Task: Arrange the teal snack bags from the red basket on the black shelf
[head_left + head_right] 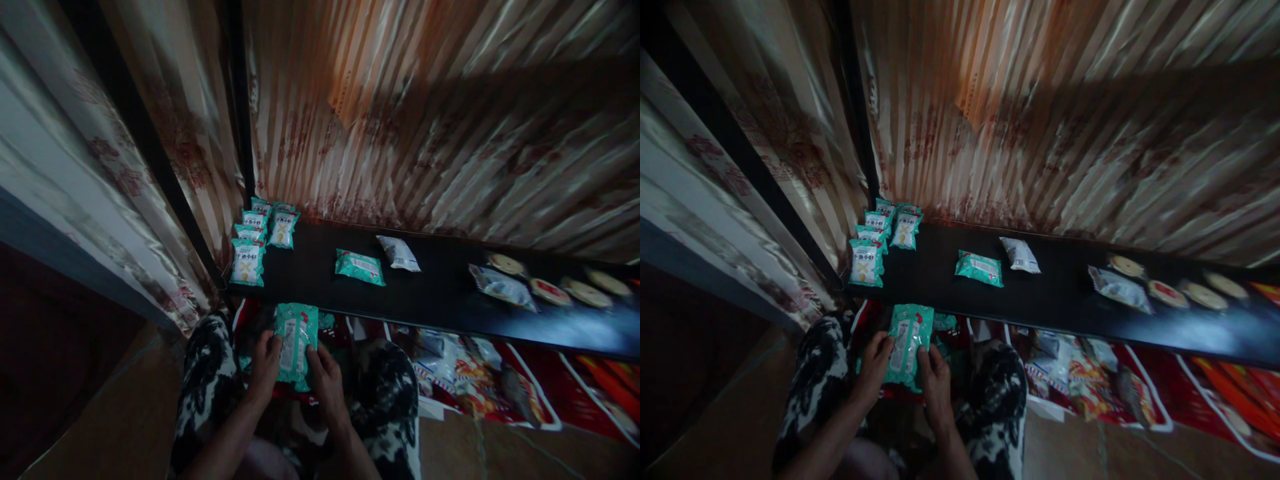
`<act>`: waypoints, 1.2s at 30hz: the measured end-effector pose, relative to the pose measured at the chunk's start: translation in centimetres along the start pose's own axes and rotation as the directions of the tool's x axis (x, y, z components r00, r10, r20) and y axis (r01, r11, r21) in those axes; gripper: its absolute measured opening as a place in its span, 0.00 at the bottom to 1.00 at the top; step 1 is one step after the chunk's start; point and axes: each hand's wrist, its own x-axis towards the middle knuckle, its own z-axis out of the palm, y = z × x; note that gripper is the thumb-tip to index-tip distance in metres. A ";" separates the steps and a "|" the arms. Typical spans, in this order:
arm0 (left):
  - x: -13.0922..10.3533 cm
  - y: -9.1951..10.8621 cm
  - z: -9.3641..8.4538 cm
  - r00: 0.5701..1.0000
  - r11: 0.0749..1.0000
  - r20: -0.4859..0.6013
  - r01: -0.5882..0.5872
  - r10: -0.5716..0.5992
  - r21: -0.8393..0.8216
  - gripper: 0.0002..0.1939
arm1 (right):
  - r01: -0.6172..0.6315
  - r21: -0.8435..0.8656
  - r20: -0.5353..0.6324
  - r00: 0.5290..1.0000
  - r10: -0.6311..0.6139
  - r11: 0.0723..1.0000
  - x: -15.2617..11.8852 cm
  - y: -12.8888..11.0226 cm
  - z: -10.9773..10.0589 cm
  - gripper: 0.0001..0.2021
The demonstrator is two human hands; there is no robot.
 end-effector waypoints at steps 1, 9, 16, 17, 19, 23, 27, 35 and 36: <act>0.1 -0.2 0.0 1.000 1.000 0.000 -0.002 0.002 0.000 0.17 | -0.006 0.010 0.011 1.000 0.006 1.000 0.0 0.0 -0.1 0.22; 1.4 -0.9 0.9 0.991 0.993 -0.065 -0.116 0.115 -0.020 0.19 | 0.011 0.083 0.015 1.000 -0.012 0.997 0.5 -1.0 0.1 0.26; 1.5 0.0 0.9 0.953 0.948 -0.077 -0.278 0.292 0.158 0.13 | 0.081 0.020 -0.022 0.996 -0.081 0.996 0.8 -1.9 0.4 0.26; 1.5 0.1 0.8 0.949 0.941 -0.067 -0.292 0.307 0.173 0.13 | 0.088 0.008 -0.036 0.995 -0.088 0.996 0.8 -2.0 0.5 0.26; 1.7 0.3 0.8 0.944 0.931 -0.056 -0.310 0.326 0.195 0.12 | 0.105 -0.007 -0.044 0.994 -0.105 0.994 1.0 -2.1 0.6 0.26; 2.0 0.7 0.7 0.949 0.935 -0.044 -0.298 0.311 0.190 0.10 | 0.123 -0.030 -0.024 0.992 -0.124 0.992 1.3 -2.1 0.8 0.27; 1.7 1.5 0.5 0.986 0.986 0.054 -0.161 0.159 0.052 0.14 | 0.129 -0.074 -0.024 0.991 -0.132 0.989 1.4 -2.0 1.0 0.27; 0.0 3.8 0.7 0.983 0.975 0.175 -0.023 0.064 -0.223 0.23 | 0.341 -0.202 -0.022 0.936 -0.352 0.918 1.8 -1.2 1.2 0.21; -0.1 3.9 0.8 0.979 0.973 0.194 -0.021 0.067 -0.228 0.23 | 0.360 -0.227 -0.027 0.926 -0.376 0.905 1.9 -1.0 1.2 0.21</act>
